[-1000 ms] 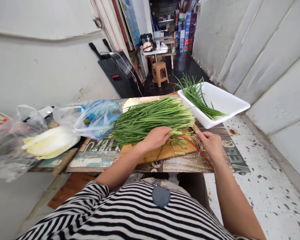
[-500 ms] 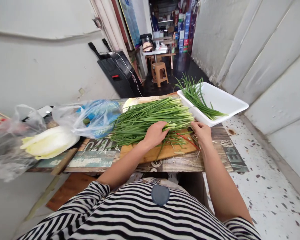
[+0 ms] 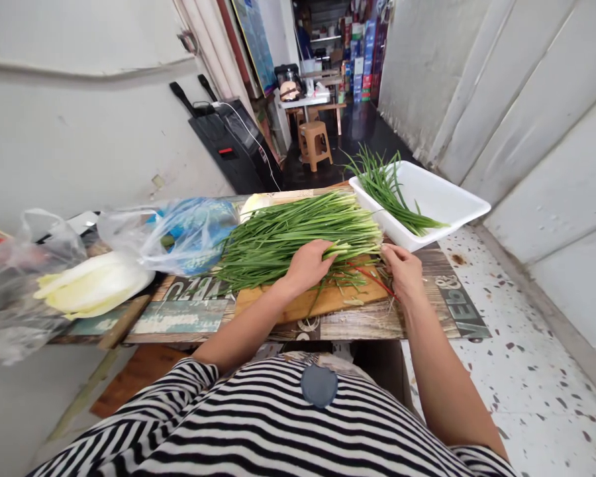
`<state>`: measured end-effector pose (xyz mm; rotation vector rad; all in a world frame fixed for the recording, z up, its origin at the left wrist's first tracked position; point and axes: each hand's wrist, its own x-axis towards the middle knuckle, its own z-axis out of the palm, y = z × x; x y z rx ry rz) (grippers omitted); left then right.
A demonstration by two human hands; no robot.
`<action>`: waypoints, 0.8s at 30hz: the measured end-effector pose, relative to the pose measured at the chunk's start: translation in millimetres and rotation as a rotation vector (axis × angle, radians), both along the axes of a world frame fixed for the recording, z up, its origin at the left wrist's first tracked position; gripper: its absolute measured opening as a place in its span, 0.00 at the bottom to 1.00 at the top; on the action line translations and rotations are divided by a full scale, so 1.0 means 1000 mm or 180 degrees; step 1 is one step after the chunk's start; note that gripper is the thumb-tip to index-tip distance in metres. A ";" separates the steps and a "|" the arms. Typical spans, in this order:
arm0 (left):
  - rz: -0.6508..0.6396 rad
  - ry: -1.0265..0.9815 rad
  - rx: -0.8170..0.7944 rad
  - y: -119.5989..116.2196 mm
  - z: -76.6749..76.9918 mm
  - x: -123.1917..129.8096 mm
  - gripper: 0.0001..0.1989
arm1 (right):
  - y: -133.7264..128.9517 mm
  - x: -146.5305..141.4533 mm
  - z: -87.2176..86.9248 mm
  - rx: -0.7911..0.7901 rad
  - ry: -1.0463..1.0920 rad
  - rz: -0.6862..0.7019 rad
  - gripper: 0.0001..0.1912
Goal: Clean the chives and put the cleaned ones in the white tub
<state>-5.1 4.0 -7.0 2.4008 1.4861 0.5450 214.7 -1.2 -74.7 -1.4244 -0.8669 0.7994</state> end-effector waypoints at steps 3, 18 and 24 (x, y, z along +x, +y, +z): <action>-0.0022 0.0065 -0.0064 0.000 0.000 0.003 0.14 | 0.002 -0.003 0.002 -0.0132 0.0260 0.0119 0.23; -0.0714 -0.0348 -0.0387 -0.007 0.005 0.008 0.12 | -0.043 -0.019 0.020 0.0464 -0.0193 0.0195 0.13; -0.0574 -0.0437 -0.0505 -0.003 0.005 0.008 0.12 | -0.044 -0.016 0.027 0.1080 -0.2538 -0.0074 0.16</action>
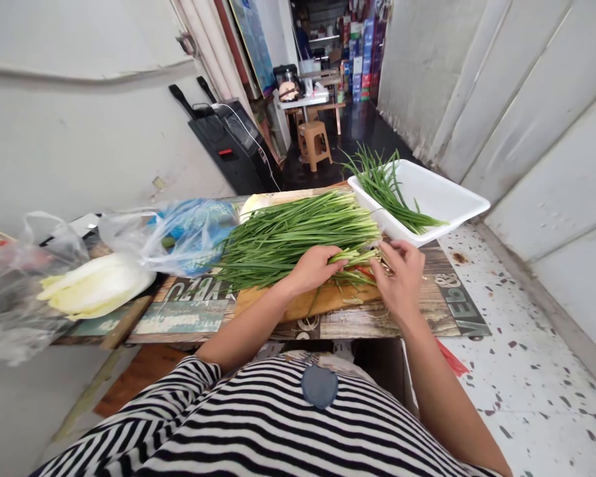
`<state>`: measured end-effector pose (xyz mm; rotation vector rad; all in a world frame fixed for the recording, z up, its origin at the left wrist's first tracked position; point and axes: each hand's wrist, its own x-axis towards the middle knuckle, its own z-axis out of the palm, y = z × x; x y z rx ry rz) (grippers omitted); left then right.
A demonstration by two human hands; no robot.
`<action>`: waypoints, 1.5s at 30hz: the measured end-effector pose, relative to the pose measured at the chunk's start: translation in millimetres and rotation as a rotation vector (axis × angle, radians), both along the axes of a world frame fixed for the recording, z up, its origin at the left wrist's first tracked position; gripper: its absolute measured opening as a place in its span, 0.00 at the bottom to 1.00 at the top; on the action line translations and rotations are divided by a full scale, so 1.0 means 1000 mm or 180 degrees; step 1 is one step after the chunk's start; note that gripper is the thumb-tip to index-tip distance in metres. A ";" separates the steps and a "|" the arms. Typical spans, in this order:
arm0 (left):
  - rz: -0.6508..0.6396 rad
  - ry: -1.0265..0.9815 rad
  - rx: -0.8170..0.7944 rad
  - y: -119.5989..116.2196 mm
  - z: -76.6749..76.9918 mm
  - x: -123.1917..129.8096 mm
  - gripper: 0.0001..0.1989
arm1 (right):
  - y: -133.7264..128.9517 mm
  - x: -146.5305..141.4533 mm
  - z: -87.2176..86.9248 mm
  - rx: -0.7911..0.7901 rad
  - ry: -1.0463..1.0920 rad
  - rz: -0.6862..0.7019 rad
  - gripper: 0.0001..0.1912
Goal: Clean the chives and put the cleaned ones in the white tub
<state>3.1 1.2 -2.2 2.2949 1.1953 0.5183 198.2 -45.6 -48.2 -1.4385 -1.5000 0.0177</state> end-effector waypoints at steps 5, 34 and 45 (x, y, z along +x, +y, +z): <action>-0.0065 0.0259 0.0194 -0.003 -0.001 0.001 0.11 | 0.009 -0.004 0.008 -0.0115 -0.1032 0.0728 0.07; -0.0015 -0.0398 -0.0361 0.001 -0.005 -0.014 0.23 | 0.035 0.011 -0.016 -0.0766 0.0747 0.0261 0.13; 0.0279 -0.0546 0.0025 0.000 -0.002 -0.011 0.10 | -0.006 -0.025 0.002 -0.0801 0.2071 0.0160 0.20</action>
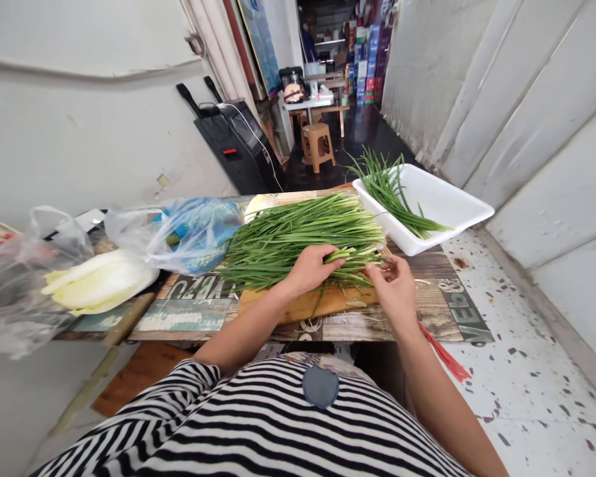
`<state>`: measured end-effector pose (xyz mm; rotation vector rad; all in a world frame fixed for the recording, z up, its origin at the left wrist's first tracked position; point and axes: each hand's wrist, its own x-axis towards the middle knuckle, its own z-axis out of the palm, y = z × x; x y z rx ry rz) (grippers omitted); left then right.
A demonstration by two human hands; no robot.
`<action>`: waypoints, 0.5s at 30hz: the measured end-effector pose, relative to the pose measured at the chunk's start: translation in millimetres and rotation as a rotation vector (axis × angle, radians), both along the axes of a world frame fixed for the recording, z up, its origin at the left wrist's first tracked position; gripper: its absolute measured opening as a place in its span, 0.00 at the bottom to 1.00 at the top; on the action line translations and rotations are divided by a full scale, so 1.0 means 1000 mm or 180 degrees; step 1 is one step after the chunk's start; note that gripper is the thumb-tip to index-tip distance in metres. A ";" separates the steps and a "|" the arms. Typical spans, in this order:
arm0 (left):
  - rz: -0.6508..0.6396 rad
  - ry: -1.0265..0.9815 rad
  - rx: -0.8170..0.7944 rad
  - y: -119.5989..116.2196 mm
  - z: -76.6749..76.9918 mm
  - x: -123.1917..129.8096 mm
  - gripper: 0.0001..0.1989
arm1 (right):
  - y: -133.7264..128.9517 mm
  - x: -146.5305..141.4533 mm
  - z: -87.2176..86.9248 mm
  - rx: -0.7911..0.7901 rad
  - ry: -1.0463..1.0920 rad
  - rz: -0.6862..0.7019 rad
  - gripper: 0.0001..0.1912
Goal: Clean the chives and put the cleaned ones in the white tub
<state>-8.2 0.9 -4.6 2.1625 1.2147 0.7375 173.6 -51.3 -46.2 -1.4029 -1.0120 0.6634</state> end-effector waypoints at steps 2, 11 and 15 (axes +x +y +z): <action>0.0001 -0.0031 0.0020 -0.001 0.001 0.001 0.09 | 0.000 -0.010 0.005 -0.0193 0.0908 0.0432 0.22; 0.0346 -0.0176 0.0144 -0.002 0.000 -0.001 0.07 | 0.005 -0.020 0.010 -0.0154 0.2270 0.0106 0.37; 0.0391 -0.0124 0.0183 -0.003 0.000 0.000 0.08 | 0.005 -0.015 0.010 -0.0302 0.1956 0.0326 0.32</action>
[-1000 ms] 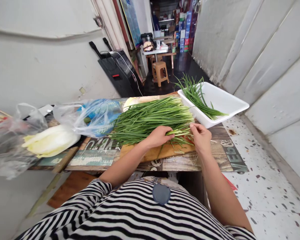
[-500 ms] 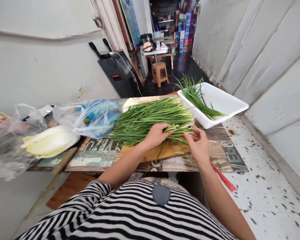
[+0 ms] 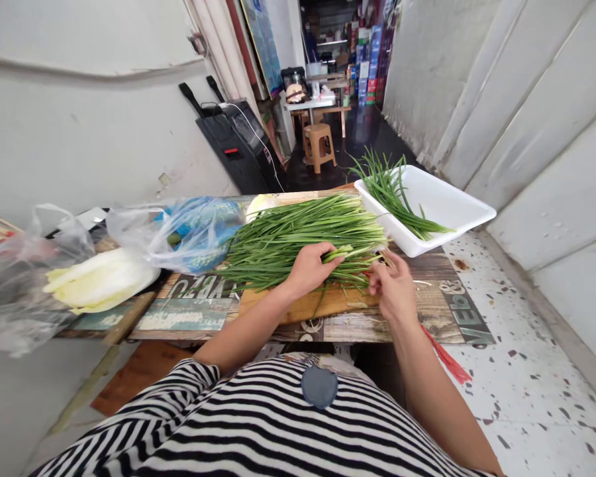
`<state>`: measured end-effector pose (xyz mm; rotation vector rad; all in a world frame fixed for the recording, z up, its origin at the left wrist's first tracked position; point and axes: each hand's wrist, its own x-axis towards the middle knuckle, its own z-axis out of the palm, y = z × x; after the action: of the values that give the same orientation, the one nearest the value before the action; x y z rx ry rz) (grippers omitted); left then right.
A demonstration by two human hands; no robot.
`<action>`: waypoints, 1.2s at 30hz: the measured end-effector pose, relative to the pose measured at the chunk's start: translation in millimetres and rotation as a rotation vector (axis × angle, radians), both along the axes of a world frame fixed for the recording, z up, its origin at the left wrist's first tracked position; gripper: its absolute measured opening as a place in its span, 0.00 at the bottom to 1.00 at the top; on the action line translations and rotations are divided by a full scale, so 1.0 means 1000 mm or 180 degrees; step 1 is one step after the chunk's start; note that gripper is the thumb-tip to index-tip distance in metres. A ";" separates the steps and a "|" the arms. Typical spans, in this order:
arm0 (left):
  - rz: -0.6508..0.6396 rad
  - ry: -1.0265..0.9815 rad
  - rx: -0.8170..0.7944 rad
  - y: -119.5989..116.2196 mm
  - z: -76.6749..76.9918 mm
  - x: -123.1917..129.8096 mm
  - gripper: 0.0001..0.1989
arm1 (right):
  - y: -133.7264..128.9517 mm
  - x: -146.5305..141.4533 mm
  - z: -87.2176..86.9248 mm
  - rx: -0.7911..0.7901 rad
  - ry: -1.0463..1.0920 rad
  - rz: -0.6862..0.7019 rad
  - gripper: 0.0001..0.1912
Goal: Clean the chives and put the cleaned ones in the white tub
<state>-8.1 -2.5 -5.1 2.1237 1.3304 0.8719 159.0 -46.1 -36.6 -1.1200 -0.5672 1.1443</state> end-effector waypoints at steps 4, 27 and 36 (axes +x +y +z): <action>-0.0135 0.0025 -0.0126 -0.003 -0.001 0.002 0.08 | 0.007 -0.005 0.001 -0.0118 -0.0122 0.0743 0.22; -0.0493 -0.0139 -0.0777 0.012 0.007 -0.017 0.15 | 0.026 0.028 -0.012 0.0043 -0.1304 0.0286 0.18; -0.0448 0.0225 -0.0514 0.011 0.009 -0.011 0.12 | 0.020 0.039 0.002 0.1460 -0.4222 0.0447 0.15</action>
<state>-19.3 8.6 3.6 2.1089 1.2244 0.6169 197.5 -26.1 -34.6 -1.3271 -1.8334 0.1832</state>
